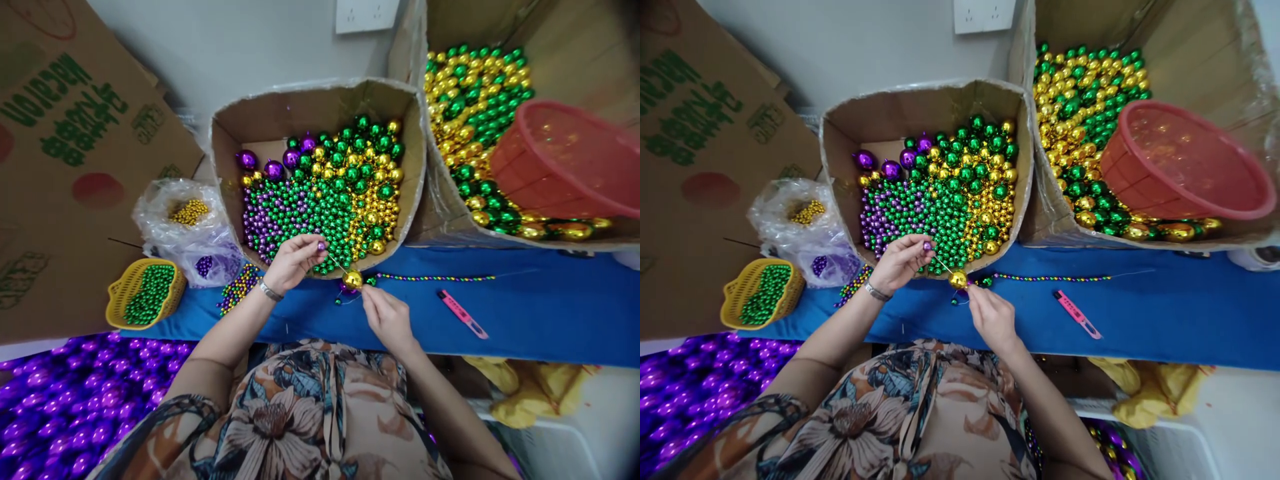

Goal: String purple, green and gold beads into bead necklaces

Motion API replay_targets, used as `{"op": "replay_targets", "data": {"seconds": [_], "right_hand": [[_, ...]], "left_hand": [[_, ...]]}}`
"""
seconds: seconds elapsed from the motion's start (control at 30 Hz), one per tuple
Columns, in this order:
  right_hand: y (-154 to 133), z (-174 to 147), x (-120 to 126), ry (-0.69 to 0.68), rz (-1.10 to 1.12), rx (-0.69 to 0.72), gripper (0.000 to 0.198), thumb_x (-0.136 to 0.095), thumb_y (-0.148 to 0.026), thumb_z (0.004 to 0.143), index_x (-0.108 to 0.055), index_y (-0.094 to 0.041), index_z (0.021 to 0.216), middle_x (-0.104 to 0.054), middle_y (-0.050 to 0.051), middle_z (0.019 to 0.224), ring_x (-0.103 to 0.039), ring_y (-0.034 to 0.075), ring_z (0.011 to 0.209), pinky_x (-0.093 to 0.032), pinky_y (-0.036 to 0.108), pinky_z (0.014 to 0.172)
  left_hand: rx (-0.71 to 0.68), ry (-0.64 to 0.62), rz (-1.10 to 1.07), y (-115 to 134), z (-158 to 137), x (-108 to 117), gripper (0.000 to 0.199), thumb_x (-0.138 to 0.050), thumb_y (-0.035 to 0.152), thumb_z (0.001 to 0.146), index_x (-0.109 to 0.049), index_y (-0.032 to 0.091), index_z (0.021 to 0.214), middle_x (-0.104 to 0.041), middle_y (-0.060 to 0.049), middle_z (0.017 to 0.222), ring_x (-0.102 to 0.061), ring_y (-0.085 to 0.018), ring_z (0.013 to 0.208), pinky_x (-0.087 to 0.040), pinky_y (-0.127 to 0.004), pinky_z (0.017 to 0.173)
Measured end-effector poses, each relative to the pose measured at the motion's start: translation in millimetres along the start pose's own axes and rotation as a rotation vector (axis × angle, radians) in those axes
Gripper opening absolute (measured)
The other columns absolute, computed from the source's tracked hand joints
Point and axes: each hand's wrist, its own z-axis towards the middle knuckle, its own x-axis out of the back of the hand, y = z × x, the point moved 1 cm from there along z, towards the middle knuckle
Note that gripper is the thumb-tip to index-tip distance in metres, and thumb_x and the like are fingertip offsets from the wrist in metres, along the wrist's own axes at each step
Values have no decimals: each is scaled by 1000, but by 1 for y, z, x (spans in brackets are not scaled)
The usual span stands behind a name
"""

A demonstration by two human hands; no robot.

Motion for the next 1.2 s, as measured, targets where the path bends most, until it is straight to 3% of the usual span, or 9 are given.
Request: {"op": "replay_targets", "data": {"seconds": [0.27, 0.7, 0.8, 0.93, 1.03, 1.13, 1.2], "right_hand": [[2, -3, 0, -8, 9, -25, 23, -46, -20, 96, -67, -18, 106, -74, 5, 87, -69, 13, 74, -51, 22, 73], [2, -5, -3, -11, -91, -16, 22, -46, -20, 97, -67, -18, 105, -74, 4, 86, -69, 13, 73, -49, 22, 72], [4, -5, -3, 18, -98, -24, 21, -47, -20, 96, -66, -17, 105, -74, 5, 88, -69, 13, 75, -49, 22, 73], [9, -5, 2, 75, -78, -59, 20, -47, -19, 96, -65, -16, 104, -74, 6, 90, -69, 14, 76, -49, 22, 75], [14, -6, 11, 100, -56, -111, 21, -46, -19, 96, -65, -16, 104, -73, 5, 87, -69, 13, 73, -49, 21, 71], [18, -8, 17, 135, -50, -130, 19, -47, -18, 96, -64, -15, 103, -73, 5, 85, -68, 12, 71, -49, 21, 70], [19, -10, 18, 150, -51, -128, 18, -48, -17, 95, -64, -15, 102, -72, 5, 85, -68, 13, 71, -49, 21, 69]], "left_hand": [[65, 27, -87, -8, -2, -4, 23, -75, 27, 80, -69, 15, 97, -72, -4, 88, -68, -8, 69, -57, -18, 65], [-60, 112, -36, -15, -7, -18, 30, -84, 31, 68, -67, 16, 87, -70, -1, 82, -69, -11, 75, -57, -23, 70], [-146, 54, 57, -18, -9, -28, 29, -83, 30, 70, -67, 16, 88, -70, -2, 87, -69, -12, 78, -57, -26, 74], [-168, -84, 154, -24, 9, -40, 31, -68, 41, 85, -65, 18, 104, -70, -8, 102, -69, -15, 88, -57, -29, 79], [-295, -129, 479, -27, 42, -46, 27, -56, 36, 92, -62, 17, 111, -69, -9, 101, -67, -16, 87, -55, -31, 78], [-476, -273, 1100, -31, 77, -59, 26, -53, 21, 92, -63, 17, 115, -67, -8, 103, -64, -18, 94, -52, -34, 88], [-508, -368, 1464, -35, 95, -70, 29, -51, 20, 92, -63, 17, 118, -64, -10, 108, -64, -20, 95, -51, -35, 87]]}}
